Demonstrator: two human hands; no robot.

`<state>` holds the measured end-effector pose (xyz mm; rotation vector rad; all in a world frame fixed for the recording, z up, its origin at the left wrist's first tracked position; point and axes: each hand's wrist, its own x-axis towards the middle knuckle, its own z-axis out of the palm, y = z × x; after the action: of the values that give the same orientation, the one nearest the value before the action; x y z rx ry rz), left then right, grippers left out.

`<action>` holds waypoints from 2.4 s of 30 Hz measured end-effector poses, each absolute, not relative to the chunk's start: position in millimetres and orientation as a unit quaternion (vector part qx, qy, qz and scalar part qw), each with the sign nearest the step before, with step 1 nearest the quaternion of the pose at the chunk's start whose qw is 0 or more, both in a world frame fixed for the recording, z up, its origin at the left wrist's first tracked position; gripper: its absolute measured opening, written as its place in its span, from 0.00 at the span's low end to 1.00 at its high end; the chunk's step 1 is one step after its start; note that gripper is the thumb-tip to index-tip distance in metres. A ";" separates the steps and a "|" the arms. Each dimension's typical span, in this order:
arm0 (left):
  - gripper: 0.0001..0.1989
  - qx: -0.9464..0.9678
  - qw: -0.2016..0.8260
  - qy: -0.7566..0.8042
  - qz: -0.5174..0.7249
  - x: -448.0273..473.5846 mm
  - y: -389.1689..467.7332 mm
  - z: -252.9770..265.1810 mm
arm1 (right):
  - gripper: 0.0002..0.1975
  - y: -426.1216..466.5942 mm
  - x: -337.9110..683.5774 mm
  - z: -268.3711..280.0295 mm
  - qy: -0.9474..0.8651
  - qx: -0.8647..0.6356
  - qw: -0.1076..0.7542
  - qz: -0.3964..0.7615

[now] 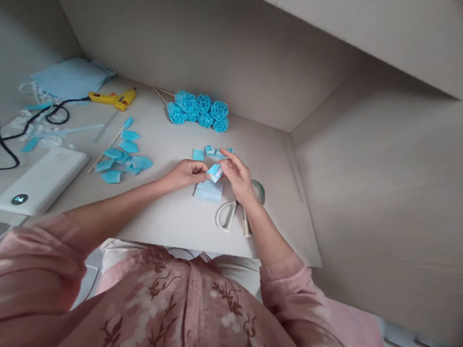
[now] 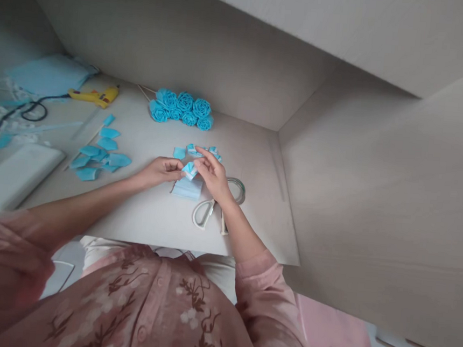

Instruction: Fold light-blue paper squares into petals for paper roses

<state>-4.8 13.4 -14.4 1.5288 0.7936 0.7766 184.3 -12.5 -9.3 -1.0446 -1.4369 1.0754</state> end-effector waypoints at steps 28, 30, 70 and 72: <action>0.17 0.590 0.602 0.355 0.404 -5.8 15.1 -8.8 | 0.24 -10.5 182.7 -14.3 -0.584 -0.433 0.517 0.452; 0.17 0.588 0.603 0.355 0.406 -5.7 15.0 -8.6 | 0.24 -11.0 182.8 -14.3 -0.594 -0.434 0.509 0.447; 0.24 0.707 0.190 0.591 0.338 -52.4 78.4 -28.3 | 0.20 -4.1 190.2 -15.7 -0.511 -0.476 0.578 0.422; 0.26 0.720 0.166 0.595 0.317 -52.8 77.2 -27.2 | 0.20 -4.0 191.1 -15.5 -0.528 -0.482 0.561 0.417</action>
<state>-52.8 77.2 -27.2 2.0490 1.6939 0.9014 191.1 -4.0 -15.5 -1.1366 -1.2447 0.9830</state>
